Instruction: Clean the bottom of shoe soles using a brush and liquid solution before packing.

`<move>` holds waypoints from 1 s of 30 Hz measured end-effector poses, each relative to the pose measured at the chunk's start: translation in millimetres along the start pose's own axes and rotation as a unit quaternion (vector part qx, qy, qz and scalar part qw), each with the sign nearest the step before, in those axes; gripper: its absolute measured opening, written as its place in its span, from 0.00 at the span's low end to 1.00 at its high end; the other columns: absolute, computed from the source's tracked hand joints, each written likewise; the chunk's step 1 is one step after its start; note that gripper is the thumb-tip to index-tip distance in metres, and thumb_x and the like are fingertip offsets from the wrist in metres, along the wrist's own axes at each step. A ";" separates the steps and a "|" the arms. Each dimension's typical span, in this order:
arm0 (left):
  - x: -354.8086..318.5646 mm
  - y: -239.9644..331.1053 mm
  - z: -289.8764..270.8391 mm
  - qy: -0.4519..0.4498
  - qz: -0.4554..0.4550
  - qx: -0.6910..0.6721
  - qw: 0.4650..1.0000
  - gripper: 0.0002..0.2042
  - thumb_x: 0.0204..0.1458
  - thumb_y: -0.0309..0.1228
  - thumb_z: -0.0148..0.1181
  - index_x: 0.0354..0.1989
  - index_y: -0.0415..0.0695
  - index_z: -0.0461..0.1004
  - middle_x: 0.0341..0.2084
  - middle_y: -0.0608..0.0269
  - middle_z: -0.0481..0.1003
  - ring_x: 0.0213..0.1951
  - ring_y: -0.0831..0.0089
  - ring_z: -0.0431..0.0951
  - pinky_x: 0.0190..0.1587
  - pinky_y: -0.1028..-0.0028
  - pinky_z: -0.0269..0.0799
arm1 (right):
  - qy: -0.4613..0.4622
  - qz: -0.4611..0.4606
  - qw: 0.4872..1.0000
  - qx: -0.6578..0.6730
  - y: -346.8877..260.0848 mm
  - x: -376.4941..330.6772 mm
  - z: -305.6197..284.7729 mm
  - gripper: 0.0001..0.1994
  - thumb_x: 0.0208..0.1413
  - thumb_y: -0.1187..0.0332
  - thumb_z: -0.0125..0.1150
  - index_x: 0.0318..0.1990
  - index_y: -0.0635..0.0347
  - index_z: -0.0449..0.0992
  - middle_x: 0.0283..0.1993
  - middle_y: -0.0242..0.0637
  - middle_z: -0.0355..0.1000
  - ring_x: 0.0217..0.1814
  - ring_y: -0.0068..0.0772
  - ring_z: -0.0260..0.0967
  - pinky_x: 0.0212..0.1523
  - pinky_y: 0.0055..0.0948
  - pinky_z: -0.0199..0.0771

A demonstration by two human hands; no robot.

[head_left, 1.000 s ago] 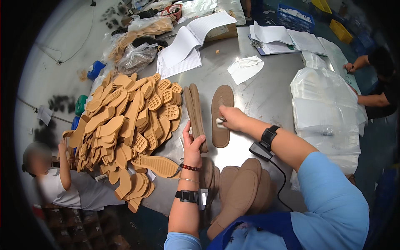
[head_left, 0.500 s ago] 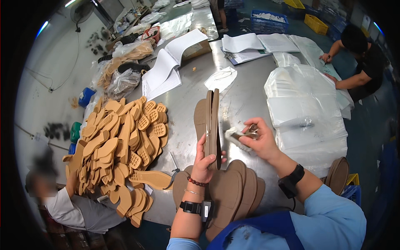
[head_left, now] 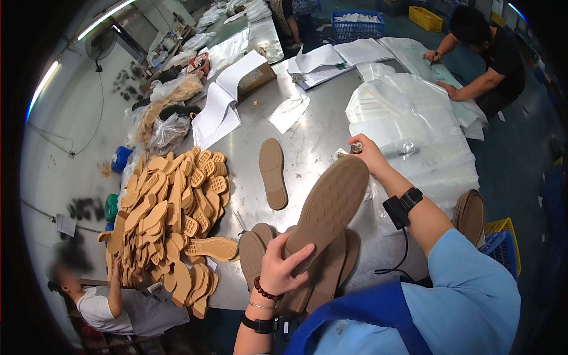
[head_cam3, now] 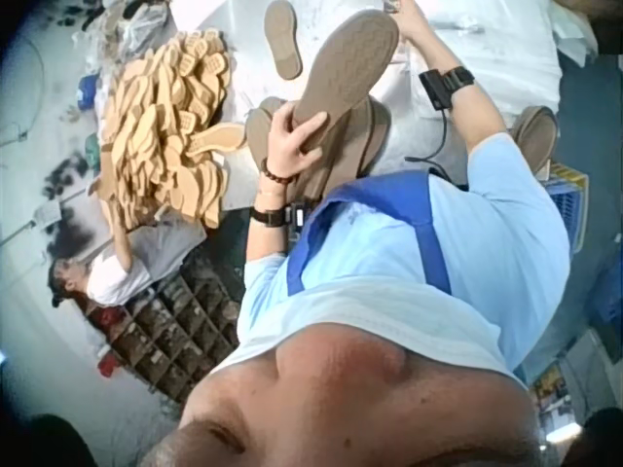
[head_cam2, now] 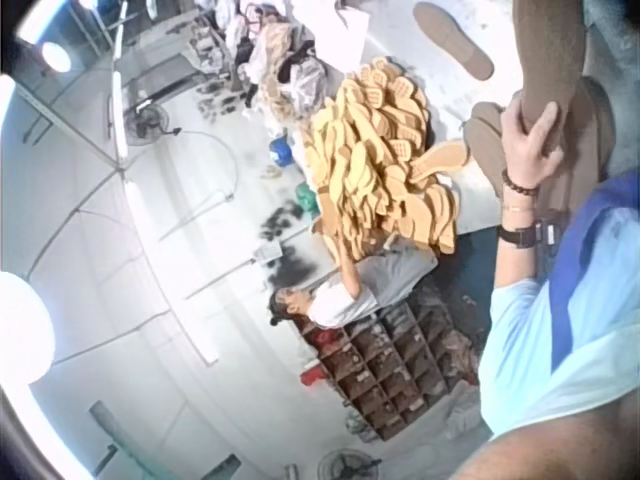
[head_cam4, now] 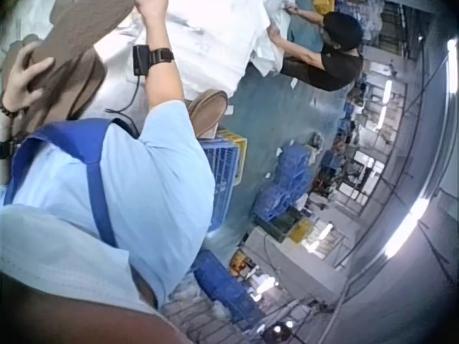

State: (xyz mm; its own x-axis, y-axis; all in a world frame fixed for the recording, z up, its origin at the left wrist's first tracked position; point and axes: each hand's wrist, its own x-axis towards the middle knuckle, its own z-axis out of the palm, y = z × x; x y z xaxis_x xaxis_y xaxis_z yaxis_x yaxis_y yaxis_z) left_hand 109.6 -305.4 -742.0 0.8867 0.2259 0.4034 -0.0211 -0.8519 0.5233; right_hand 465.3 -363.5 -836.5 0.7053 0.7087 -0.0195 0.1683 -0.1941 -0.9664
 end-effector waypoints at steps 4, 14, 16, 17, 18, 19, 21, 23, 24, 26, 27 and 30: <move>-25.0 16.2 -5.3 -0.021 0.049 0.088 0.995 0.31 0.24 0.27 0.70 0.47 0.57 0.78 0.49 0.51 0.67 0.45 0.54 0.72 0.46 0.63 0.71 | 0.028 0.007 0.996 -0.079 16.5 -23.7 -21.4 0.23 0.39 0.67 0.72 0.43 0.61 0.69 0.35 0.40 0.73 0.36 0.33 0.72 0.38 0.31 0.72; -57.6 42.0 -4.3 0.062 0.078 0.238 0.966 0.29 0.28 0.26 0.67 0.47 0.63 0.78 0.47 0.55 0.67 0.39 0.60 0.72 0.39 0.67 0.70 | -0.156 -0.021 0.922 0.353 -116.3 -114.7 -37.1 0.15 0.51 0.76 0.64 0.46 0.62 0.69 0.32 0.30 0.70 0.33 0.19 0.69 0.33 0.22 0.71; -62.3 46.9 -7.6 0.093 0.057 0.215 0.971 0.29 0.28 0.25 0.67 0.47 0.61 0.78 0.47 0.55 0.67 0.40 0.60 0.72 0.40 0.67 0.70 | -0.140 0.010 0.949 0.284 -112.6 -118.0 -37.1 0.17 0.48 0.73 0.66 0.46 0.62 0.69 0.32 0.30 0.69 0.33 0.20 0.67 0.33 0.23 0.70; -65.0 53.4 -9.3 0.091 0.010 0.162 0.982 0.29 0.27 0.25 0.68 0.47 0.58 0.78 0.47 0.53 0.67 0.42 0.58 0.72 0.43 0.66 0.71 | -0.127 -0.004 0.980 0.152 -102.5 -113.3 -42.5 0.19 0.46 0.72 0.68 0.45 0.61 0.69 0.32 0.31 0.70 0.33 0.21 0.68 0.33 0.23 0.70; -68.9 58.1 -9.5 0.090 -0.037 0.108 0.989 0.29 0.27 0.26 0.69 0.46 0.54 0.78 0.47 0.52 0.67 0.43 0.57 0.72 0.45 0.65 0.71 | -0.112 -0.019 0.993 0.018 -84.7 -104.2 -50.2 0.20 0.44 0.71 0.69 0.45 0.61 0.69 0.32 0.32 0.70 0.33 0.23 0.68 0.34 0.24 0.70; -76.7 58.1 -4.4 0.102 -0.078 0.070 0.989 0.30 0.28 0.27 0.69 0.49 0.48 0.76 0.50 0.49 0.64 0.47 0.53 0.70 0.51 0.63 0.69 | -0.100 0.001 0.995 -0.004 -59.3 -94.8 -55.2 0.21 0.42 0.70 0.69 0.44 0.61 0.69 0.32 0.35 0.71 0.33 0.24 0.68 0.34 0.25 0.71; -82.6 59.7 -0.1 0.112 -0.146 0.027 0.983 0.31 0.29 0.27 0.69 0.51 0.48 0.74 0.52 0.48 0.62 0.49 0.53 0.69 0.53 0.62 0.68 | -0.015 -0.012 0.979 -0.202 -15.0 -84.5 -73.8 0.22 0.41 0.66 0.70 0.43 0.61 0.70 0.34 0.41 0.73 0.33 0.33 0.71 0.37 0.29 0.72; -90.7 58.7 1.0 0.104 -0.250 -0.085 0.959 0.36 0.31 0.29 0.68 0.58 0.49 0.68 0.55 0.45 0.57 0.53 0.49 0.65 0.57 0.60 0.64 | 0.022 0.020 0.963 -0.267 19.4 -84.7 -92.2 0.22 0.39 0.64 0.70 0.42 0.62 0.70 0.35 0.43 0.73 0.34 0.37 0.71 0.38 0.30 0.72; -96.0 56.7 1.3 0.108 -0.253 -0.084 0.958 0.36 0.31 0.29 0.68 0.58 0.49 0.68 0.55 0.45 0.57 0.53 0.49 0.65 0.57 0.60 0.64 | 0.018 0.018 0.963 -0.268 31.5 -86.9 -98.4 0.22 0.39 0.64 0.70 0.42 0.62 0.70 0.35 0.43 0.73 0.34 0.37 0.71 0.38 0.30 0.72; -108.9 53.0 0.6 -0.058 -0.282 -0.057 0.956 0.40 0.34 0.35 0.68 0.62 0.48 0.63 0.55 0.44 0.58 0.56 0.48 0.63 0.59 0.60 0.60 | 0.039 0.071 0.984 -0.159 45.3 -89.7 -100.0 0.21 0.40 0.65 0.69 0.42 0.61 0.70 0.34 0.44 0.73 0.34 0.38 0.71 0.38 0.31 0.72; -114.8 52.5 -1.5 -0.174 -0.238 0.018 0.955 0.43 0.37 0.40 0.69 0.66 0.50 0.57 0.56 0.41 0.57 0.57 0.45 0.61 0.60 0.58 0.58 | 0.033 0.069 0.984 -0.158 48.2 -89.8 -98.8 0.21 0.40 0.65 0.69 0.42 0.61 0.70 0.34 0.44 0.73 0.34 0.38 0.71 0.38 0.31 0.72; -105.8 41.5 -14.4 -0.261 -0.197 0.005 0.945 0.44 0.43 0.51 0.65 0.68 0.51 0.52 0.56 0.39 0.59 0.57 0.46 0.63 0.60 0.59 0.59 | 0.046 0.060 0.980 -0.186 42.6 -90.9 -93.9 0.21 0.40 0.65 0.68 0.42 0.61 0.70 0.33 0.44 0.73 0.35 0.37 0.71 0.37 0.32 0.71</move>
State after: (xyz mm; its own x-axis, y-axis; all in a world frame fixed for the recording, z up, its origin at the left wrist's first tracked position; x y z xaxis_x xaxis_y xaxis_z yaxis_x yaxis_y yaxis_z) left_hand 8.2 -357.9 -752.1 0.9321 0.2643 -0.2475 0.3597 -0.7556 0.5474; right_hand 473.0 -499.9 -851.8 0.7918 0.6046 -0.0864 0.3079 -0.5174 -0.7985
